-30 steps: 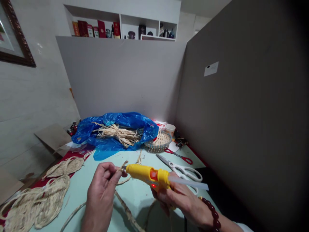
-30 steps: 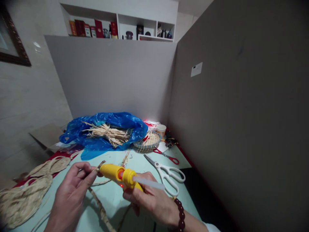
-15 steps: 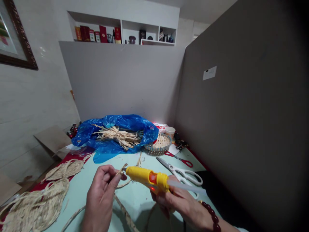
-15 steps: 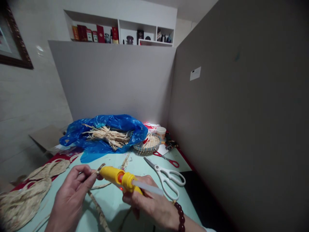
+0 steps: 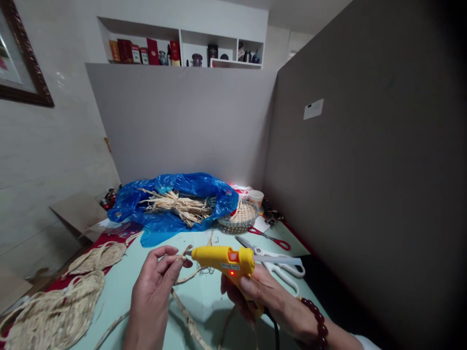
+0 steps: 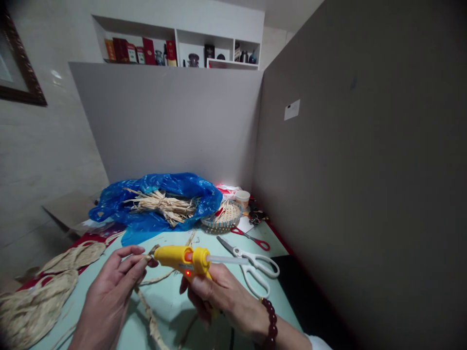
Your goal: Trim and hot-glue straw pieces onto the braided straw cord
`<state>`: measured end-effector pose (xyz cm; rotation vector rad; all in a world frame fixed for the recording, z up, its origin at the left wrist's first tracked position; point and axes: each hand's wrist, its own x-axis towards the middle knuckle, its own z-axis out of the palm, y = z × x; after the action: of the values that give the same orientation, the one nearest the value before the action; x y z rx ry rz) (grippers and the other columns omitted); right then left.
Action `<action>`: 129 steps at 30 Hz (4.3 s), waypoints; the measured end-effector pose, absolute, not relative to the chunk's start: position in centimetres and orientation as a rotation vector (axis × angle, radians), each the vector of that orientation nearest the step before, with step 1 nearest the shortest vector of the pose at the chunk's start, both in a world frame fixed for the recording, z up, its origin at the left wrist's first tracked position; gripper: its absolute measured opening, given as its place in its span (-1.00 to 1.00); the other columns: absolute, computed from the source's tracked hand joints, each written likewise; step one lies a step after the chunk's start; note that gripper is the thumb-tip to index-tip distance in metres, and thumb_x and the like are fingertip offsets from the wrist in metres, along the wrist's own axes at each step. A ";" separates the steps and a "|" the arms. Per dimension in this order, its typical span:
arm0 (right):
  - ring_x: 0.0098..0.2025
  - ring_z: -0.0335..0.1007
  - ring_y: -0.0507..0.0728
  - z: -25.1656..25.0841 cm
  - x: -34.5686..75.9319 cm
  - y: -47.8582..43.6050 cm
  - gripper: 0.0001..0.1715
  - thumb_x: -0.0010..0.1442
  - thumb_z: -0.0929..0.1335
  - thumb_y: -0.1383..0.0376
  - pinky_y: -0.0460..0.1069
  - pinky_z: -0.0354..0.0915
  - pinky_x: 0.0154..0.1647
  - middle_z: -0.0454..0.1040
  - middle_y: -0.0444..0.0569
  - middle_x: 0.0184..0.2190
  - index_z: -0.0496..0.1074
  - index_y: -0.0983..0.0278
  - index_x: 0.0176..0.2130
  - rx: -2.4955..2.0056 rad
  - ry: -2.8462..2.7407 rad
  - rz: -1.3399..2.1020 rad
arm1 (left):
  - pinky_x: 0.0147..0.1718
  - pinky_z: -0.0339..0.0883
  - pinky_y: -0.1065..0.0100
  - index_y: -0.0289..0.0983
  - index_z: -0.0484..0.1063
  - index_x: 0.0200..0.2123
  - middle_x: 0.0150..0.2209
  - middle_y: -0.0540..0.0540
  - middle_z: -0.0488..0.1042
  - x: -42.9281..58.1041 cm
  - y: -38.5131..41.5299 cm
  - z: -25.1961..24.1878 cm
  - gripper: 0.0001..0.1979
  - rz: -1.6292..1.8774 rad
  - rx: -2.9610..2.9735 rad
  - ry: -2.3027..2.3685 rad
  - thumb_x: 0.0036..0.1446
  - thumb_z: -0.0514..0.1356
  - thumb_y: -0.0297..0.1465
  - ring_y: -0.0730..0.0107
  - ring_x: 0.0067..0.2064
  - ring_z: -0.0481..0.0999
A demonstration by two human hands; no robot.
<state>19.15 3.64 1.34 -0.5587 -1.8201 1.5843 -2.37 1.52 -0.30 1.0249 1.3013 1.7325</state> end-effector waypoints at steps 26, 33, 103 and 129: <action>-0.69 0.03 -0.14 1.2 19.0 4.1 -0.38 0.30 0.24 -0.08 -0.15 -0.05 -0.62 0.36 -0.08 -0.50 0.44 0.44 -0.12 -0.348 -1.420 1.746 | -0.48 0.20 0.48 -0.22 0.46 -0.27 -0.44 0.00 0.55 -2.6 1.4 -0.2 -0.67 1.689 0.896 1.215 -0.05 0.41 -0.18 0.48 -0.48 0.30; -0.66 0.12 -0.10 1.4 19.7 4.1 -0.40 0.25 0.29 -0.09 -0.17 0.01 -0.66 0.35 -0.08 -0.51 0.43 0.43 -0.20 -0.433 -1.597 1.810 | -0.39 0.26 0.42 -0.20 0.51 -0.28 -0.40 0.01 0.55 -2.4 1.4 -0.5 -0.65 1.694 0.948 1.242 -0.11 0.43 -0.17 0.37 -0.36 0.42; -0.50 0.04 -0.01 1.1 19.5 3.7 -0.50 0.22 0.30 -0.09 -0.08 0.01 -0.49 0.17 -0.16 -0.52 0.27 0.29 -0.40 -0.579 -1.785 1.568 | -0.32 0.26 0.46 -0.20 0.51 -0.27 -0.37 0.02 0.52 -3.0 1.8 -1.4 -0.66 1.681 0.997 1.236 -0.07 0.41 -0.15 0.37 -0.27 0.42; -0.54 0.05 -0.03 1.1 19.5 3.9 -0.49 0.24 0.28 -0.09 -0.10 0.02 -0.53 0.18 -0.15 -0.52 0.30 0.31 -0.39 -0.517 -1.636 1.632 | -0.37 0.32 0.44 -0.29 0.59 -0.33 -0.47 -0.05 0.49 -2.1 0.9 0.8 -0.74 1.696 0.704 1.114 -0.07 0.39 -0.23 0.40 -0.39 0.33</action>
<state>19.52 3.93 1.08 -0.5168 -1.6364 1.6322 -2.14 0.90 0.75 0.7037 1.1139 1.6958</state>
